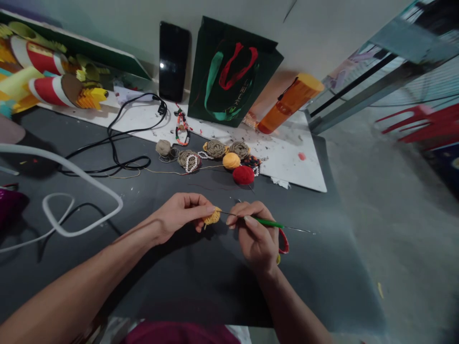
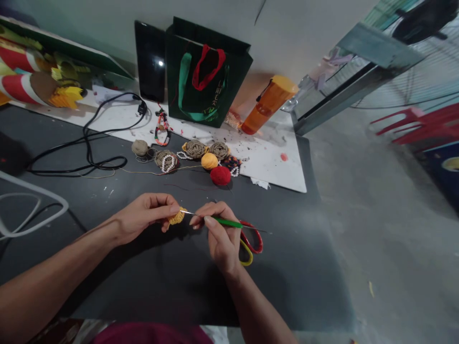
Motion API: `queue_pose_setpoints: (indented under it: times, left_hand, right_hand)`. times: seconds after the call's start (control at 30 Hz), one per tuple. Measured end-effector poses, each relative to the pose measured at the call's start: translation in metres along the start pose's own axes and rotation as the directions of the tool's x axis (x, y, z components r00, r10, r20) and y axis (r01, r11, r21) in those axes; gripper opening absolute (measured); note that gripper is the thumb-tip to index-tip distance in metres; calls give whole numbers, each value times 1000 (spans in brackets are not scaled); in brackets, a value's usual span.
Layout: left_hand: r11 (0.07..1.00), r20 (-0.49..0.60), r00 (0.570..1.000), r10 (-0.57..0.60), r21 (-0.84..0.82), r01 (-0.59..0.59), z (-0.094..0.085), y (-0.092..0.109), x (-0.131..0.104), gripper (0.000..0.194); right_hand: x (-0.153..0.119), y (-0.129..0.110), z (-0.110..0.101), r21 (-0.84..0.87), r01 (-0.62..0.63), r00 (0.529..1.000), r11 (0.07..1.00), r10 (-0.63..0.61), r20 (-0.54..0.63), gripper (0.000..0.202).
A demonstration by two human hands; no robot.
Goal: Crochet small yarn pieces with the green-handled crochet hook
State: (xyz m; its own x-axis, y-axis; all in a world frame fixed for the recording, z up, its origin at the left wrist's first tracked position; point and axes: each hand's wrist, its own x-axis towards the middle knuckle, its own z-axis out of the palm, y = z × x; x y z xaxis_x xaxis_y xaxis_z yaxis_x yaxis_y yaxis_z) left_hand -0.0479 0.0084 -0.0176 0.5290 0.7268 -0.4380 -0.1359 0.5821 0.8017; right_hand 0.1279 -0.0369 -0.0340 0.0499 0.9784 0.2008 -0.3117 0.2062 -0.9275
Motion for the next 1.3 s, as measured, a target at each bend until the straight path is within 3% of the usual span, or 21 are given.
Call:
queue_pose_setpoints:
  times: [0.23,0.5,0.93,1.3]
  left_hand:
    - [998,24,999,43,53,-44,-2,-1,1,36]
    - [1000,12,1000,16,-9,-16,-2,0,0,39]
    - [998,60,998,-14,-54,18,-1,2,-1,30]
    - [996,66,997,-42,-70,46,0,2,-1,30]
  right_hand:
    - [0,-2,-1,-34,19,1000,999,-19,-10,9]
    - [-1,-1,-2,-66,43,999,997,-42,13,9]
    - [4,0,2,87,-51,999,995,49,22,9]
    - [4,-2,2,72,-57,998,996,57,-8,6]
